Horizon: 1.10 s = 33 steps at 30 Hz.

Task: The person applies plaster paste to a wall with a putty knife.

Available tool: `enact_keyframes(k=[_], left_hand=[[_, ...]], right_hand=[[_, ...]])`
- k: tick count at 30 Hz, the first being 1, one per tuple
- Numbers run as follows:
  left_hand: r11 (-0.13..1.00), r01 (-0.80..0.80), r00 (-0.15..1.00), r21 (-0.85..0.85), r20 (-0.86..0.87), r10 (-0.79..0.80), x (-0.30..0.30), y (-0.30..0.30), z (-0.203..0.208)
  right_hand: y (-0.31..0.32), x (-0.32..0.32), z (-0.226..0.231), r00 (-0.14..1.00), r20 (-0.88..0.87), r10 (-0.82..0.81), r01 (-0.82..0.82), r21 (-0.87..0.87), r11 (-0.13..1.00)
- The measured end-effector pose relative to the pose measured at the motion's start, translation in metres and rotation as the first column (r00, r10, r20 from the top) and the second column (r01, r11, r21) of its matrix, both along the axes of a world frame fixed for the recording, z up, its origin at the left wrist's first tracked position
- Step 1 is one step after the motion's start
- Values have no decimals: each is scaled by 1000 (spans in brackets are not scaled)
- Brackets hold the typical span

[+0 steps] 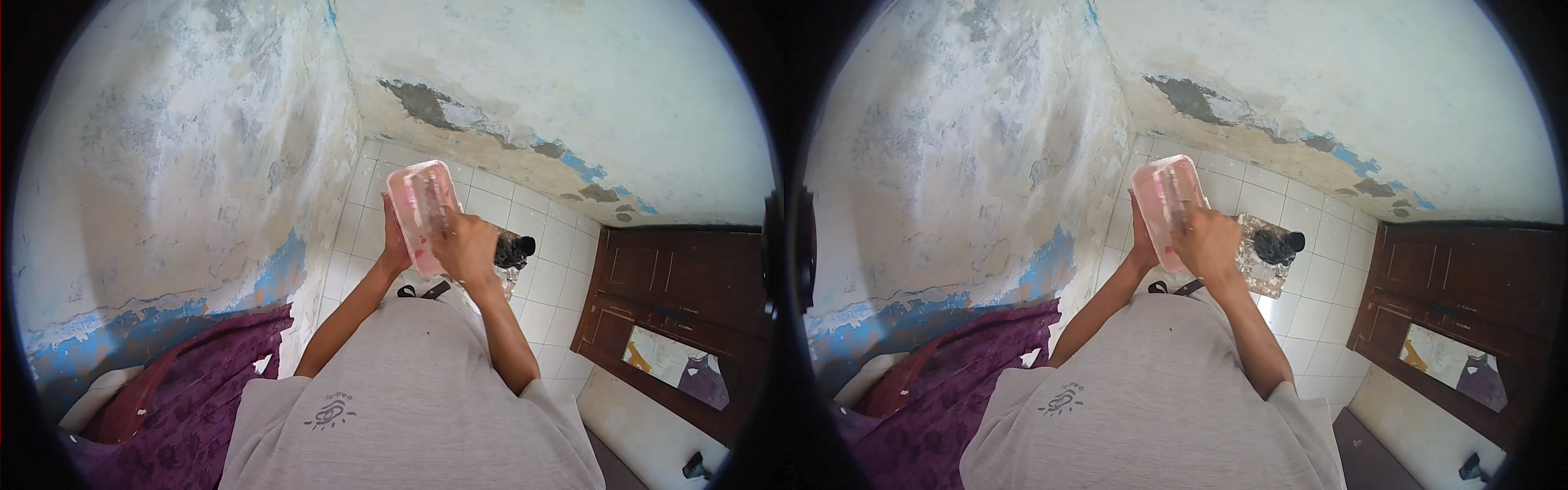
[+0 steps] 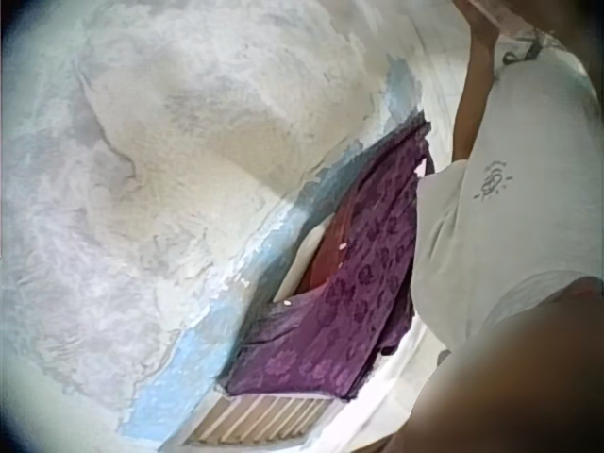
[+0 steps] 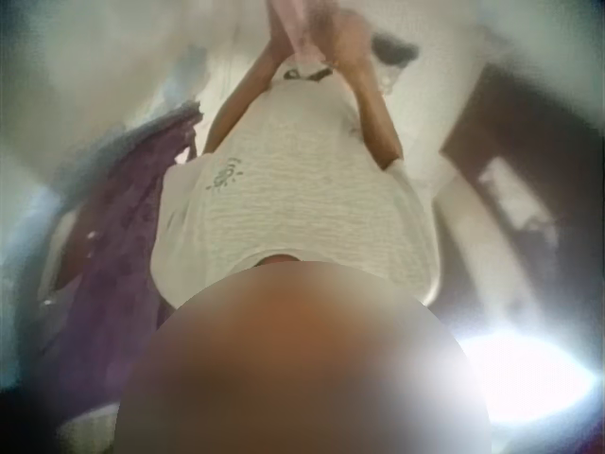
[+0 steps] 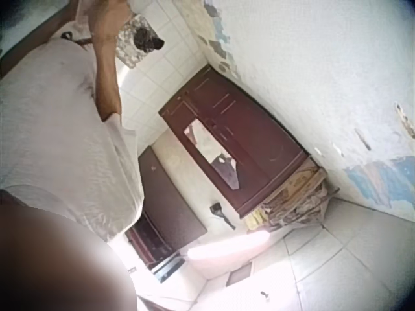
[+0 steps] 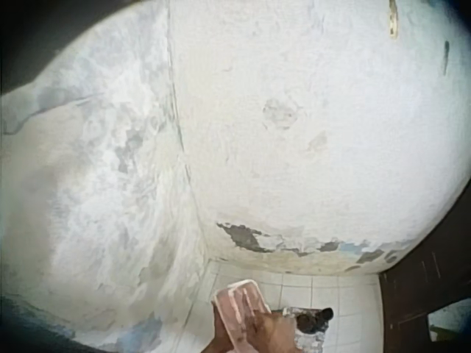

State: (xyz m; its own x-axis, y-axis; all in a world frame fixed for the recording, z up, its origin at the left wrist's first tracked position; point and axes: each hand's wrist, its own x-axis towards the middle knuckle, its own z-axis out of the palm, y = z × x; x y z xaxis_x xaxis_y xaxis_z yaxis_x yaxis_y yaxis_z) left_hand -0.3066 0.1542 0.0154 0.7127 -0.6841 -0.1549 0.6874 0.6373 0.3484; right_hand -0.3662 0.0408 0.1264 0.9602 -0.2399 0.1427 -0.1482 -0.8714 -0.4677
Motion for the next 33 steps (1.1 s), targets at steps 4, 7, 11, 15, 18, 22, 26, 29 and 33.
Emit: enact_keyframes(k=[4,7,11,15,18,22,26,29,33], left_hand=[[989,35,999,-145,-25,-40,-2,-7,-10],[996,30,998,-80,-59,-35,-8,-10,-11],[998,35,997,-44,-72,-38,-8,-14,-11],[997,37,998,-64,-39,-40,-7,-10,-15],[990,40,994,-134,-94,-53,-9,-8,-19],[997,22,995,-77,-91,-29,-7,-6,-21],[997,-4,996,-75,-87,-3,-10,0,-16],[998,28,996,-61,-83,-33,-5,0,-13],[997,36,996,-67,-74,-41,-6,-3,-10]], right_hand=[[-17,-16,4,992,-109,-60,48,-111,993],[0,-23,-2,995,-100,-18,12,-58,998],[-4,0,-10,999,-44,25,-29,-87,996],[-19,-7,-4,982,-180,-65,42,-128,991],[0,-24,-11,995,-90,50,-59,-92,994],[-6,-2,-7,996,-55,65,-69,-78,995],[6,-18,-7,997,-72,31,-36,-81,996],[14,-18,-8,993,-96,73,-78,-51,996],[-1,1,-8,997,-81,-4,-4,-107,994]])
